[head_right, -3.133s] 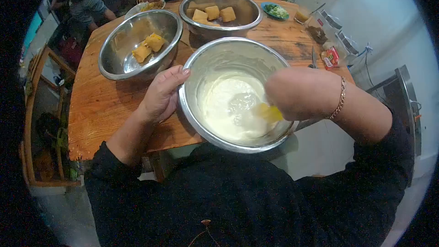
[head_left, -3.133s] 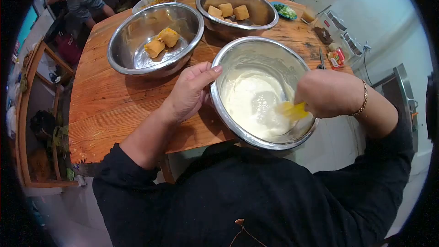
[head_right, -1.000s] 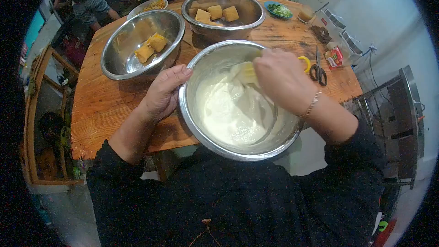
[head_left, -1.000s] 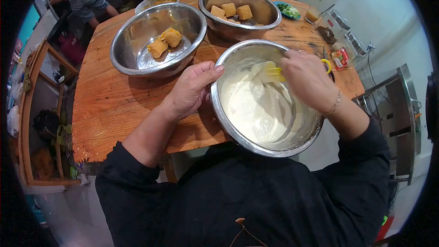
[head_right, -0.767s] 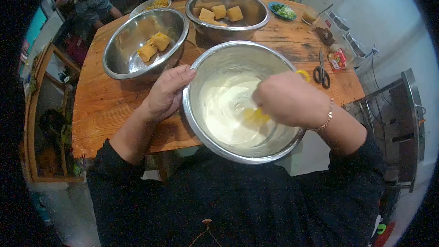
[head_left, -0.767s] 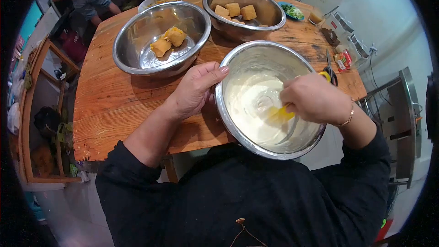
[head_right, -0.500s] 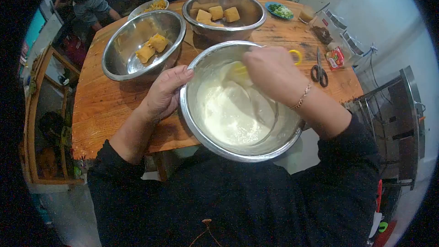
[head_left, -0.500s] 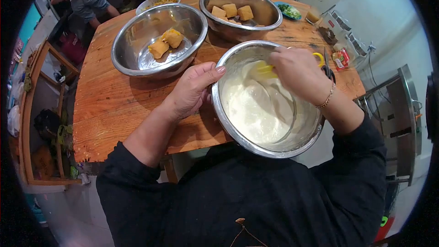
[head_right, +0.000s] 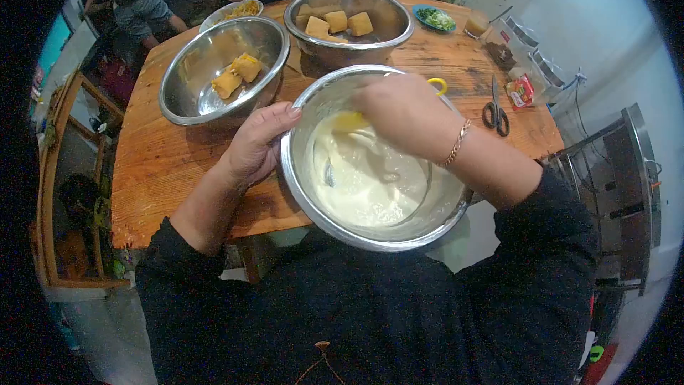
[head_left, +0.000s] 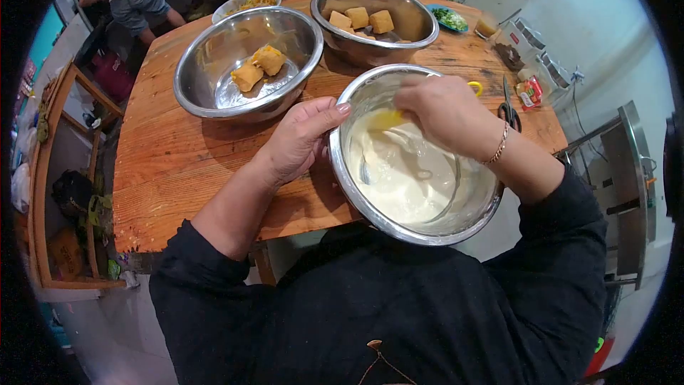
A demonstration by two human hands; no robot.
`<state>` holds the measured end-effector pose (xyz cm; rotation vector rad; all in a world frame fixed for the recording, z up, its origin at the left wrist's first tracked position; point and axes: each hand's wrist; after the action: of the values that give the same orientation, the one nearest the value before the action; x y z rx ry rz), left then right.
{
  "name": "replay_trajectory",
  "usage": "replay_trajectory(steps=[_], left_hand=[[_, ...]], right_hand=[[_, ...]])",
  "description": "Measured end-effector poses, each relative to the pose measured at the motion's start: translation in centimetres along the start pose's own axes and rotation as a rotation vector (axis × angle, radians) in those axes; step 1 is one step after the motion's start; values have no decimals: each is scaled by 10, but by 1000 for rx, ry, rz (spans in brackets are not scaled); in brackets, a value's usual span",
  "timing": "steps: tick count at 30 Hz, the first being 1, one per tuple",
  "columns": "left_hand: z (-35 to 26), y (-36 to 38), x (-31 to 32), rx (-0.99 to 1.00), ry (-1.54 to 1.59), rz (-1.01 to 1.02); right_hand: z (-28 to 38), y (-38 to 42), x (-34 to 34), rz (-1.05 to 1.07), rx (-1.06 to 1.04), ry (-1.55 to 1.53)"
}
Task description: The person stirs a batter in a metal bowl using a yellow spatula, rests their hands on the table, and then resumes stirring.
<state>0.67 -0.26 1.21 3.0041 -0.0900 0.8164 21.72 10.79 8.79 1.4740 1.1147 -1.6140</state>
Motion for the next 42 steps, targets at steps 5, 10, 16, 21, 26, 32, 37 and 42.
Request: replay_trajectory(steps=[5, 10, 16, 21, 26, 32, 37, 42], left_hand=[[6, -3, -13, 14, -31, 81], [7, -5, -12, 30, -11, 78], [8, -4, -10, 32, 11, 75], [2, 0, -14, 13, -17, 139], [6, 0, -19, -19, 96, 255], [10, 2, -9, 3, 48, 128], [10, 2, -16, 10, 71, 121], [9, 3, -15, 21, 114, 91]], right_hand=[[19, 14, -41, 264, -148, -44], [28, 11, -45, -90, -310, 233], [27, -21, -23, -138, -605, 491], [-28, -8, -29, 31, -230, 694], [-9, 30, -61, 587, 119, 471], [-14, 13, -55, 81, -90, 394], [-24, 5, -43, 256, -11, 591], [5, 20, -70, 950, 257, 237]])
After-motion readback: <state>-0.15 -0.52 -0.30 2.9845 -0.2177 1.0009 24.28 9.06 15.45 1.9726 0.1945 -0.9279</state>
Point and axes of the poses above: each hand's wrist, its own y-axis away from the middle knuckle, its own x-axis out of the palm, z = x × y, and after that the axes turned 4 degrees about x, right-handed
